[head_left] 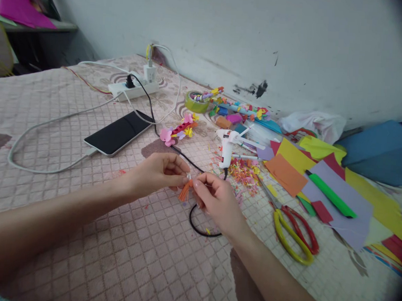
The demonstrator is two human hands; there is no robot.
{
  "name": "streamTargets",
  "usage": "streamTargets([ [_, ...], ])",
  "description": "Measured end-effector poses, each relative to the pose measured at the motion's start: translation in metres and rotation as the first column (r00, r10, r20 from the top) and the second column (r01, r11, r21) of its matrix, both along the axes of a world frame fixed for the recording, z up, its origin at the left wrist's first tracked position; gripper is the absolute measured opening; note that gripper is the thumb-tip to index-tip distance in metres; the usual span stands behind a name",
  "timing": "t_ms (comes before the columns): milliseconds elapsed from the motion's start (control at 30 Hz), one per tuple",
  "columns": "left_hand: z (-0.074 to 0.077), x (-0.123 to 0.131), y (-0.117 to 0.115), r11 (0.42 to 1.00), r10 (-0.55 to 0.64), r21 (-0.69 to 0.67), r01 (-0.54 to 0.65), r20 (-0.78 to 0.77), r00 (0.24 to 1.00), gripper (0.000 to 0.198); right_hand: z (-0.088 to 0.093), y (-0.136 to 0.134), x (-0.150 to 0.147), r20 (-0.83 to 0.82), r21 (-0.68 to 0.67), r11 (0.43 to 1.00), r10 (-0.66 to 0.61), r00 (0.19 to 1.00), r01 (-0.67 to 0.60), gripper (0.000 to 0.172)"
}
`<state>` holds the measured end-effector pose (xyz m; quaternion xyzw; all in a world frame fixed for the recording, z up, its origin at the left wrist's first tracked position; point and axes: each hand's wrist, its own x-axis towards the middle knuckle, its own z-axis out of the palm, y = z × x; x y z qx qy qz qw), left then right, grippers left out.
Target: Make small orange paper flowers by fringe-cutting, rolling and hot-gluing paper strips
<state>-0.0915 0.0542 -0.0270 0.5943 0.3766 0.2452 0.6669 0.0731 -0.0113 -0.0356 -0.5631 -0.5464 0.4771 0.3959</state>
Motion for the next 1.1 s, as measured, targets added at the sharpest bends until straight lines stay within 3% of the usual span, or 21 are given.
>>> streamTargets([
  [133, -0.001, -0.001, -0.001, 0.999, 0.039, 0.027, -0.039, -0.009, 0.999, 0.021, 0.000, -0.002, 0.000, -0.090, -0.032, 0.999, -0.001, 0.996, -0.002, 0.024],
  [367, 0.002, 0.001, -0.004, 0.999, 0.038, -0.019, -0.038, -0.014, 0.999, 0.021, -0.001, 0.000, -0.002, -0.084, -0.039, 0.999, -0.011, 0.996, 0.008, 0.018],
  [567, 0.003, 0.001, -0.004, 0.997, 0.045, -0.056, -0.045, 0.000, 0.999, 0.019, 0.003, -0.002, -0.001, 0.001, -0.015, 1.000, 0.007, 1.000, -0.007, 0.018],
  [667, 0.002, 0.000, -0.002, 0.997, 0.057, -0.051, -0.057, 0.010, 0.998, 0.020, 0.008, 0.000, 0.011, 0.153, 0.126, 0.991, -0.061, 0.986, 0.041, 0.017],
  [767, -0.001, -0.001, 0.001, 0.995, 0.076, -0.067, -0.075, 0.007, 0.997, 0.020, 0.010, 0.009, 0.037, 0.350, 0.360, 0.924, -0.264, 0.899, 0.131, 0.015],
  [900, -0.007, -0.002, 0.004, 0.991, 0.099, -0.090, -0.101, -0.021, 0.995, 0.023, 0.004, 0.035, 0.074, 0.519, 0.533, 0.826, -0.490, 0.701, 0.184, 0.025],
  [1000, -0.009, -0.002, 0.006, 0.985, 0.118, -0.127, -0.121, -0.024, 0.993, 0.024, -0.005, 0.057, 0.086, 0.642, 0.493, 0.861, -0.457, 0.616, 0.124, 0.033],
  [1100, -0.009, -0.003, 0.007, 0.978, 0.129, -0.163, -0.131, -0.025, 0.991, 0.024, -0.010, 0.076, 0.084, 0.723, 0.402, 0.911, -0.375, 0.581, 0.087, 0.029],
])
